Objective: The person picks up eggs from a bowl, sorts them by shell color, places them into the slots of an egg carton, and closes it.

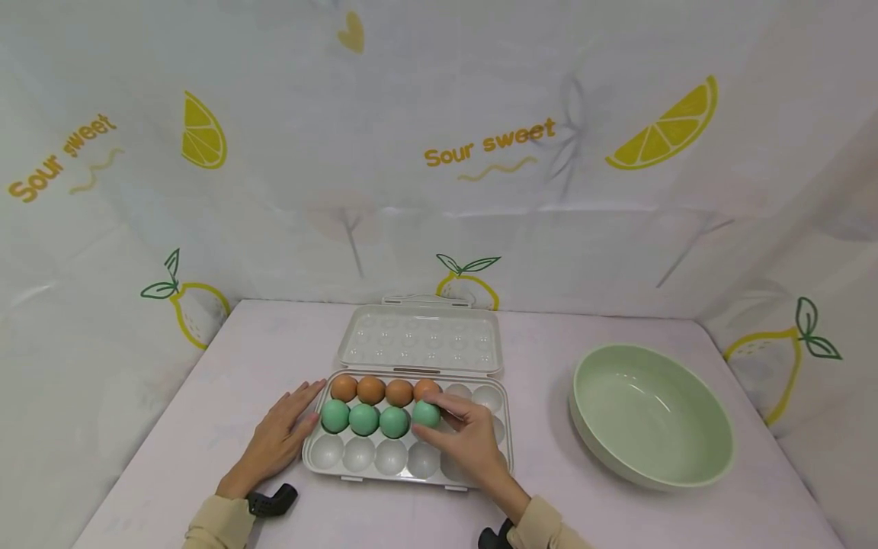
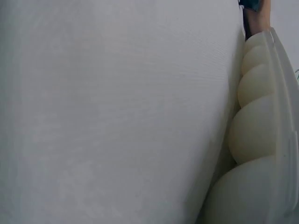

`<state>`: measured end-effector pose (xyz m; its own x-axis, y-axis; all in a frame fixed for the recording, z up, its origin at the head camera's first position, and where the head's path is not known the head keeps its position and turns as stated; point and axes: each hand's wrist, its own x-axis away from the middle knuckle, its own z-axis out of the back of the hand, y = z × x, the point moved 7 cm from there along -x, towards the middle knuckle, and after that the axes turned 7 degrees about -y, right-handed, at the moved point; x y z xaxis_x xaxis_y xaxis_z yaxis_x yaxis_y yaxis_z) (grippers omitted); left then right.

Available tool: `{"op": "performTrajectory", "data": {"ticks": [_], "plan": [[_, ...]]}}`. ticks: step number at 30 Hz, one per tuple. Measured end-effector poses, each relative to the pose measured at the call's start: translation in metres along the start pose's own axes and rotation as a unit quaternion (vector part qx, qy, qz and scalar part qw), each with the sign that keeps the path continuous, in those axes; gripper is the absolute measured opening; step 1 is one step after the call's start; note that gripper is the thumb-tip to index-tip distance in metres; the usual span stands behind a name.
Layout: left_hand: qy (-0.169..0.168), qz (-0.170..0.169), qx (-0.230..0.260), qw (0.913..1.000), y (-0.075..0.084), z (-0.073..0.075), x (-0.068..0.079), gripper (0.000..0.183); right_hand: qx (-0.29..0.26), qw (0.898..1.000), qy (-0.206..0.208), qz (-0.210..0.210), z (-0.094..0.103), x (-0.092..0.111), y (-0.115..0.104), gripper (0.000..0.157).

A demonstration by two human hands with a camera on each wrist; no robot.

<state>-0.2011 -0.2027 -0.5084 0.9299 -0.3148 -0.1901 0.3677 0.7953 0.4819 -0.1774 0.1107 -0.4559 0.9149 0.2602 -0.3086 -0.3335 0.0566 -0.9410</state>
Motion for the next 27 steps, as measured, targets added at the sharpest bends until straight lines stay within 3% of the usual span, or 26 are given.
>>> {"op": "performTrajectory", "data": {"ticks": [16, 23, 27], "plan": [[0.005, -0.006, -0.005, 1.0000, -0.001, -0.001, 0.001, 0.055, 0.007, 0.998, 0.003, -0.057, -0.006, 0.003, 0.017, 0.049], [0.006, -0.004, -0.004, 1.0000, 0.000, -0.001, 0.001, 0.055, 0.020, 0.999, 0.000, -0.042, -0.008, 0.003, 0.017, 0.046], [0.005, -0.005, -0.005, 1.0000, 0.001, 0.000, 0.000, 0.055, 0.058, 0.997, 0.010, -0.049, -0.006, 0.003, 0.017, 0.045]]}}
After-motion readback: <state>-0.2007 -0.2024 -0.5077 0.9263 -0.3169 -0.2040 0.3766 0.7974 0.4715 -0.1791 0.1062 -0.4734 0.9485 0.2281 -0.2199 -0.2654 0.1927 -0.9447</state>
